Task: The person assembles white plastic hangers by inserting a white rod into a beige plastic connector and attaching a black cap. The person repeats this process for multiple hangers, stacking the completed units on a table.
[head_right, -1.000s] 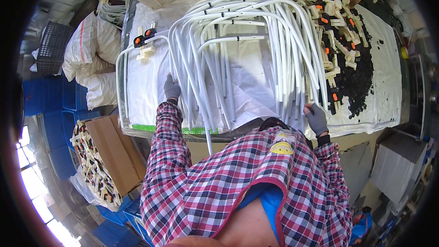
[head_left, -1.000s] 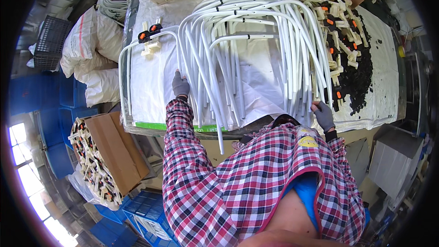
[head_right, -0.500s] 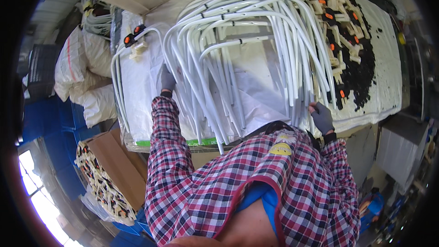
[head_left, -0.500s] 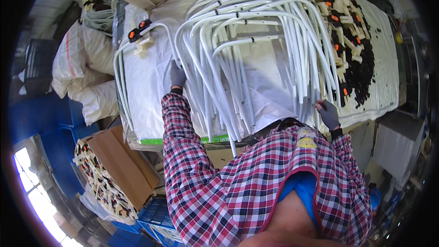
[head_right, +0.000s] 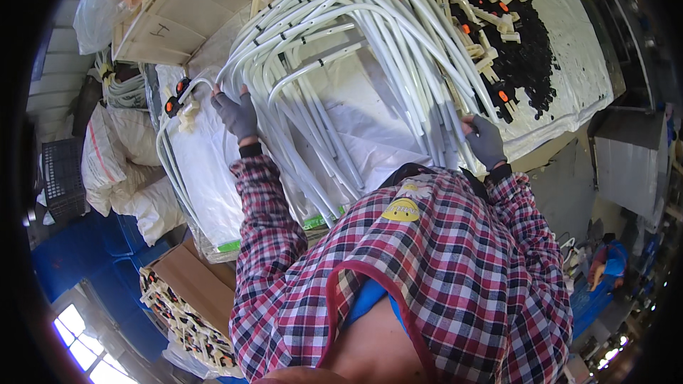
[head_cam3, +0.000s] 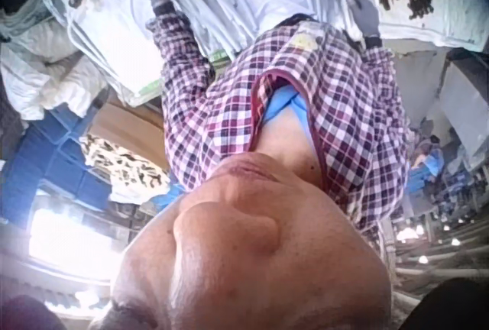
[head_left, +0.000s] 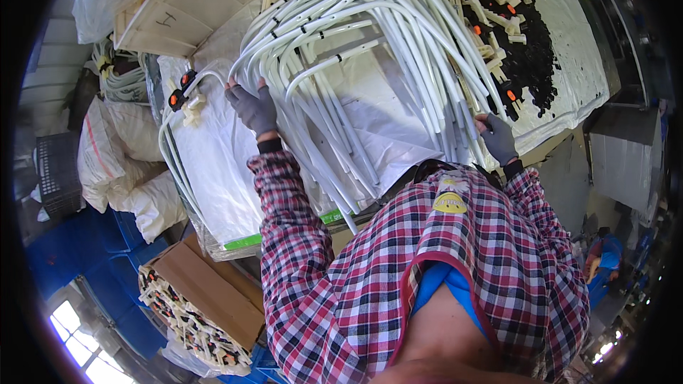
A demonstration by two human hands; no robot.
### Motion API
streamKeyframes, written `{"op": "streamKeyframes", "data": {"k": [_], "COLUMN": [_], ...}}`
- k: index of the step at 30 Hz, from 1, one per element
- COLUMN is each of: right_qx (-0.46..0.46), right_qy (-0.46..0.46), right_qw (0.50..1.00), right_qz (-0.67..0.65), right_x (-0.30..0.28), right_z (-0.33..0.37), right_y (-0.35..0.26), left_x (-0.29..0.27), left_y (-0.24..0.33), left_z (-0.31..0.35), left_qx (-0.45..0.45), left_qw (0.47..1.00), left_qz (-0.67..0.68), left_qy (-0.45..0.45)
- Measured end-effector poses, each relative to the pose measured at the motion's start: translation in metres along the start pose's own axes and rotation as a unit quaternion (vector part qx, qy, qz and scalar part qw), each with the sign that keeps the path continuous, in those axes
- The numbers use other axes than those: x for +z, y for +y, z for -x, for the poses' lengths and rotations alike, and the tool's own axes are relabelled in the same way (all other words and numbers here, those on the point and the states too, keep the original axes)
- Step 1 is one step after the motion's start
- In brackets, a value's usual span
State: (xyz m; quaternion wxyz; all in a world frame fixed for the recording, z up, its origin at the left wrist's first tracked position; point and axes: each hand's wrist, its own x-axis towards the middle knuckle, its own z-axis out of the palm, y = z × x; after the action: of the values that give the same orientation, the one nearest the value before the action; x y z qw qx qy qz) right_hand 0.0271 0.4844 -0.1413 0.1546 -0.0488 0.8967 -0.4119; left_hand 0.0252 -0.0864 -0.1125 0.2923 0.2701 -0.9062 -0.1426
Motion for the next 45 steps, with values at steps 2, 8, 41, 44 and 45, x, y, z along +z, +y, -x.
{"op": "streamKeyframes", "data": {"k": [2,8,41,44,45], "right_qx": [0.005,0.015,-0.284,-0.134,-0.085], "right_qy": [0.029,0.034,0.345,0.277,0.284], "right_qw": [1.000,0.995,0.826,0.901,0.914], "right_qz": [-0.005,-0.095,-0.342,-0.305,-0.277], "right_x": [-0.002,-0.010,-0.071,-0.077,-0.074], "right_z": [0.000,0.017,-0.033,-0.005,0.006], "right_y": [0.004,0.032,0.027,0.046,0.054], "left_x": [0.008,-0.011,-0.260,-0.162,-0.133], "left_y": [-0.001,-0.031,0.245,0.225,0.223], "left_z": [-0.024,-0.069,0.074,0.088,0.092], "left_qx": [-0.050,-0.136,0.107,-0.007,-0.034], "left_qw": [0.998,0.944,0.830,0.860,0.874], "left_qz": [-0.043,-0.238,0.547,0.510,0.484], "left_qy": [-0.008,-0.185,0.034,0.027,0.028]}}
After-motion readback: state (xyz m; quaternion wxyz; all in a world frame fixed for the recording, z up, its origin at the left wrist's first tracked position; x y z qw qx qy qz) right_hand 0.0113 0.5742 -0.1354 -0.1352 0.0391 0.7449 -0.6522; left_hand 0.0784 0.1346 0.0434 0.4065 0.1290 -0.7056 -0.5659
